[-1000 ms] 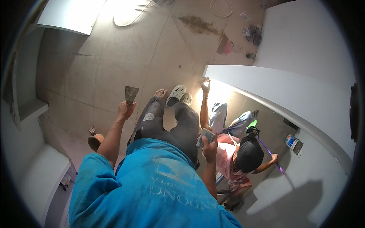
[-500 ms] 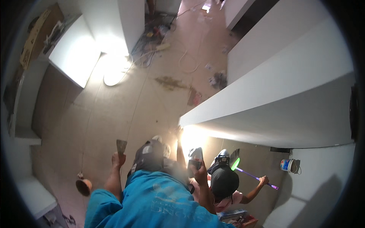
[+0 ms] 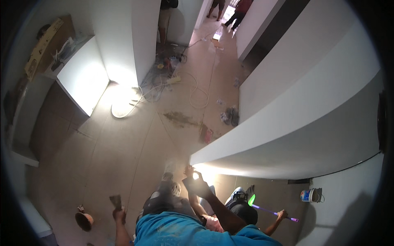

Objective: The person puts on sandals and then kneels on the floor to apply grout to the gaps between tiles. They use a trowel to scoop grout from a bucket and a float to spread it into the joints, smoothing the surface as they work.

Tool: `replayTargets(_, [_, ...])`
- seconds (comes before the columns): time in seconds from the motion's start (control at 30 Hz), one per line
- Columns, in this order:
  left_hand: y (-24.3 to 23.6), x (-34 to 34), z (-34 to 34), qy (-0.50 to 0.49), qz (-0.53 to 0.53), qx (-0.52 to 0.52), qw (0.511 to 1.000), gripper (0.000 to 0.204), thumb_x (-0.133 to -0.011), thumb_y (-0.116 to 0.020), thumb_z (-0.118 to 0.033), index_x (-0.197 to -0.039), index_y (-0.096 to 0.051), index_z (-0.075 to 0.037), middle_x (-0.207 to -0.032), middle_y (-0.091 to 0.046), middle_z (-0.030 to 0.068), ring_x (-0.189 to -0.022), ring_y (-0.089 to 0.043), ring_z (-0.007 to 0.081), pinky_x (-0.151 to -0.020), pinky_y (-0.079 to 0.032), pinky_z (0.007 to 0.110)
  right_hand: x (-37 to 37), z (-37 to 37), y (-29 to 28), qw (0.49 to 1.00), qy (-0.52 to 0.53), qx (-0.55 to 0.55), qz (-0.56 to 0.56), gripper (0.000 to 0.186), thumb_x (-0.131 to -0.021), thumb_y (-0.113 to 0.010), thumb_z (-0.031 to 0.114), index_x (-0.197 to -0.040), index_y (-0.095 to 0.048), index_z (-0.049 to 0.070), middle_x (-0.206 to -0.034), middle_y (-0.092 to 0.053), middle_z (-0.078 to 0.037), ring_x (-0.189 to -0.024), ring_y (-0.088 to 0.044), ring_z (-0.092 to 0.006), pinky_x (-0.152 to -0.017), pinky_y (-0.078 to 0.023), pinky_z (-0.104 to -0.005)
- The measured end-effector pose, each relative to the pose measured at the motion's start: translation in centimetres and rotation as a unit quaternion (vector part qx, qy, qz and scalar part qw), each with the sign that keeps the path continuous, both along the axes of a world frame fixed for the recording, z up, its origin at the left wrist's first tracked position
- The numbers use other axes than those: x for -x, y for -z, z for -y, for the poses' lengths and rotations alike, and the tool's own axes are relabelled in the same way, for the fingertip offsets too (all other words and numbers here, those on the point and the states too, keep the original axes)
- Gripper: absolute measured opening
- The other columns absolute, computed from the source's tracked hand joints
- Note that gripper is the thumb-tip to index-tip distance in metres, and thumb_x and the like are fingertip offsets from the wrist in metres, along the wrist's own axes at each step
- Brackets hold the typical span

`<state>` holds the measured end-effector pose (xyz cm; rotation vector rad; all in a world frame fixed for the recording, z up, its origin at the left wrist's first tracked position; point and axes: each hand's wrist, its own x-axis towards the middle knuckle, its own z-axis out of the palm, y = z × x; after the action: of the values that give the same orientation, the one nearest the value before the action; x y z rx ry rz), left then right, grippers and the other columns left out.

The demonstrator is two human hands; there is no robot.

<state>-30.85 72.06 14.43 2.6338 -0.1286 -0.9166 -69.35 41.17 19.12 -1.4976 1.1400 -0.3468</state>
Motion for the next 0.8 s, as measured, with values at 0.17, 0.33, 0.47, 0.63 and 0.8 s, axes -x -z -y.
replayTargets(0.17, [1.4, -1.2, -7.5, -0.162, 0.001, -0.14, 0.977, 0.018, -0.075, -0.06, -0.012, -0.063, -0.059, 0.001, -0.057, -0.061, 0.0138, -0.048, -0.062, 0.023, -0.046, -0.048, 0.036, -1.1, 0.0, 3.7, 0.988, -0.136, 0.057, -0.052, 0.043, -0.081, -0.067, 0.023, -0.12, -0.055, 0.008, -0.1, -0.066, -0.015, -0.088, -0.065, -0.0299, -0.08, -0.052, -0.0379])
replayTargets(0.33, [5.9, -4.4, -11.6, -0.203, -0.048, -0.141, 0.968, 0.031, -0.078, -0.06, -0.012, -0.104, -0.056, 0.004, -0.074, -0.067, 0.0162, -0.059, -0.066, 0.0234, -0.052, -0.051, 0.037, -2.3, -2.3, 3.0, 0.975, -0.108, 0.147, -0.129, 0.037, -0.082, -0.065, 0.026, -0.115, -0.061, 0.009, -0.1, -0.066, -0.014, -0.088, -0.066, -0.0308, -0.08, -0.052, -0.0387])
replayTargets(0.47, [12.1, -10.7, -9.9, -0.047, -0.018, -0.125, 0.991, 0.025, -0.079, -0.061, -0.015, -0.095, -0.057, 0.005, -0.07, -0.065, 0.0121, -0.055, -0.061, 0.0221, -0.054, -0.048, 0.037, -7.0, -4.2, -4.2, 0.964, 0.016, 0.154, -0.214, 0.026, -0.083, -0.062, 0.026, -0.103, -0.066, 0.009, -0.091, -0.067, -0.015, -0.086, -0.065, -0.0331, -0.079, -0.051, -0.0392])
replayTargets(0.63, [1.1, -16.0, 5.3, -0.096, -0.094, 0.165, 0.977, 0.024, -0.085, -0.062, -0.021, -0.07, -0.058, -0.002, -0.06, -0.057, 0.0041, -0.049, -0.05, 0.0128, -0.046, -0.037, 0.031, -7.1, -0.3, -12.7, 0.93, 0.116, 0.296, -0.187, 0.02, -0.084, -0.065, 0.023, -0.095, -0.068, 0.007, -0.086, -0.065, -0.014, -0.083, -0.065, -0.0333, -0.075, -0.051, -0.0408])
replayTargets(0.8, [2.7, -15.9, 7.1, -0.095, -0.063, 0.192, 0.975, 0.026, -0.089, -0.059, -0.027, -0.076, -0.06, -0.004, -0.059, -0.055, 0.0024, -0.049, -0.051, 0.0107, -0.045, -0.038, 0.028, -8.4, 7.2, -17.5, 0.882, 0.05, 0.43, -0.185, 0.018, -0.082, -0.068, 0.019, -0.095, -0.067, 0.006, -0.087, -0.064, -0.014, -0.081, -0.063, -0.032, -0.073, -0.05, -0.0401])
